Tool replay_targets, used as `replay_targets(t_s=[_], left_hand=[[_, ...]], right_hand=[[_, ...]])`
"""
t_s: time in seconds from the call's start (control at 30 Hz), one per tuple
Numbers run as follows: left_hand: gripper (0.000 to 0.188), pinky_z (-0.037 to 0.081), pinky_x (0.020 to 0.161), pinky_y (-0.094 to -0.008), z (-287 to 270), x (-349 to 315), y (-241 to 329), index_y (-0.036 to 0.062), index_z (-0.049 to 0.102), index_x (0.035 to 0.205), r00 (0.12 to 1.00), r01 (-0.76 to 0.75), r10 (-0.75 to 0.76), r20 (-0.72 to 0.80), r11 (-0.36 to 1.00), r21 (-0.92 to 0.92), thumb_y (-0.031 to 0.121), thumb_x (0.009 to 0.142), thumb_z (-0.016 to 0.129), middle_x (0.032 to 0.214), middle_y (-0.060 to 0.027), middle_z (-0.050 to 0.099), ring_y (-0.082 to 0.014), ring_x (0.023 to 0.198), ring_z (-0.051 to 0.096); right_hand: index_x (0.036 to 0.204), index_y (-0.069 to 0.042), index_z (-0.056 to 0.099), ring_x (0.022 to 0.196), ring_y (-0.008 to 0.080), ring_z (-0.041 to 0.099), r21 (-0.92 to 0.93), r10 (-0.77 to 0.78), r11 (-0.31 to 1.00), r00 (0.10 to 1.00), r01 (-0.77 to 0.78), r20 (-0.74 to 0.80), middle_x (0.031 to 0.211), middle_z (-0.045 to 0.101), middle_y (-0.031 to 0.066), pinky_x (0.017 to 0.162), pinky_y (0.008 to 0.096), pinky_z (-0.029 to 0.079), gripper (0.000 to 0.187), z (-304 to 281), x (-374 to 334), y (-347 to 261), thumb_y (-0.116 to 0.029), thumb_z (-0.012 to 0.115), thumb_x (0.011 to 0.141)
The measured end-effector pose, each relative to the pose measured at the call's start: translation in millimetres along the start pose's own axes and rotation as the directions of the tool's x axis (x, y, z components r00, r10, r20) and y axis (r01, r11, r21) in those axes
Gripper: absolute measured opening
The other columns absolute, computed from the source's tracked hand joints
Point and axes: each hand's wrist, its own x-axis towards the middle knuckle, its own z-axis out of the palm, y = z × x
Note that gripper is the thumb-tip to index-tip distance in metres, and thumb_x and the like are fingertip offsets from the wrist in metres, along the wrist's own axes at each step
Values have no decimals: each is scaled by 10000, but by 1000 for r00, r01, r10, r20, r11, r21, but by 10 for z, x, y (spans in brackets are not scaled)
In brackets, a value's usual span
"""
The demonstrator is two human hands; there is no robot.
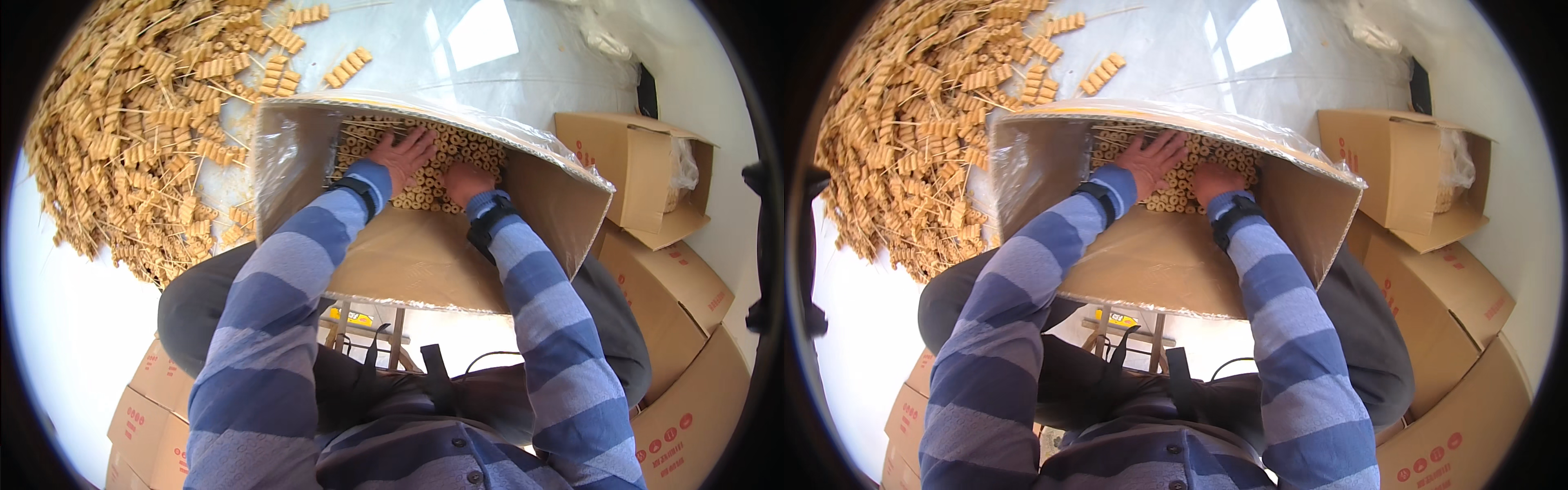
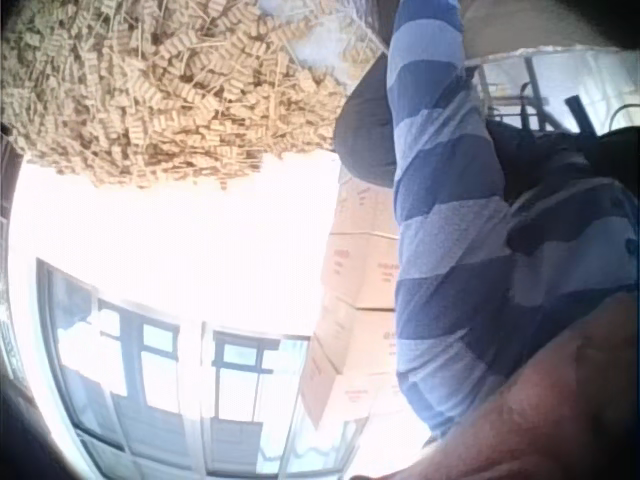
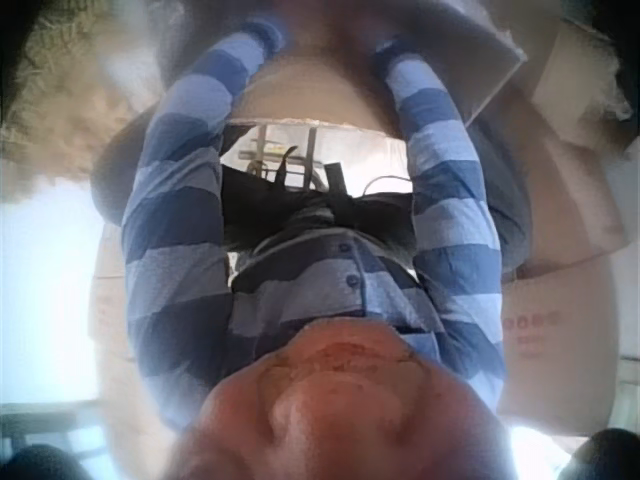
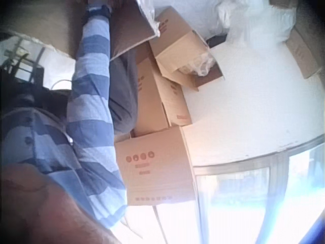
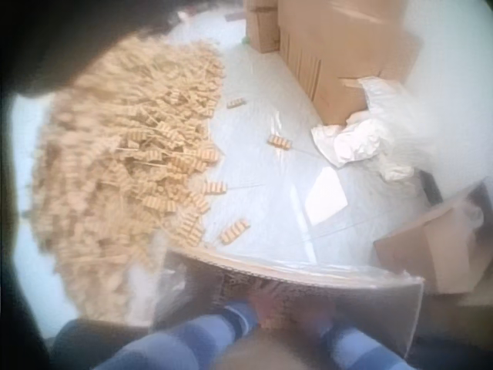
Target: The person picks up small cylindrical snacks and wooden skewers, threads the snacks onto the skewers, and places the completed skewers into a cardboard box. The process is repeated continuously.
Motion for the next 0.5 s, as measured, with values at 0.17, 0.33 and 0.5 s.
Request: replay_targets(t_s=[0.17, 0.33, 0.5], left_hand=[[642, 200, 1184, -581, -316, -36, 64, 139, 376, 1524, 998, 0, 7, -55, 992, 129, 399, 959, 533, 1645, -114, 214, -303, 1519, 181], [353, 512, 938, -448, -1303, -756, 137, 162, 723, 1189, 968, 157, -167, -188, 985, -67, 316, 911, 569, 1175, -117, 711, -287, 1129, 656], [531, 475, 1002, -454, -2523, -2087, -280, 65, 657, 1259, 993, 45, -72, -92, 962, -268, 484, 952, 547, 1270, -152, 655, -315, 1126, 646]], right_hand=[[1081, -57, 734, 1070, 356, 673, -57, -70, 996, 996, 67, -49, 1114, 707, 183, 904, 448, 531, 337, -416, -573, -42, -329, 590, 942], [1171, -8, 642, 1013, 377, 662, 214, -294, 932, 955, 294, -33, 1027, 695, 223, 901, 413, 526, 558, -837, -1577, -413, -506, 658, 919], [1234, -21, 570, 1033, 338, 645, -114, -643, 765, 737, 634, -209, 1105, 655, 183, 855, 409, 528, 536, -634, -2392, -747, -365, 738, 860]])
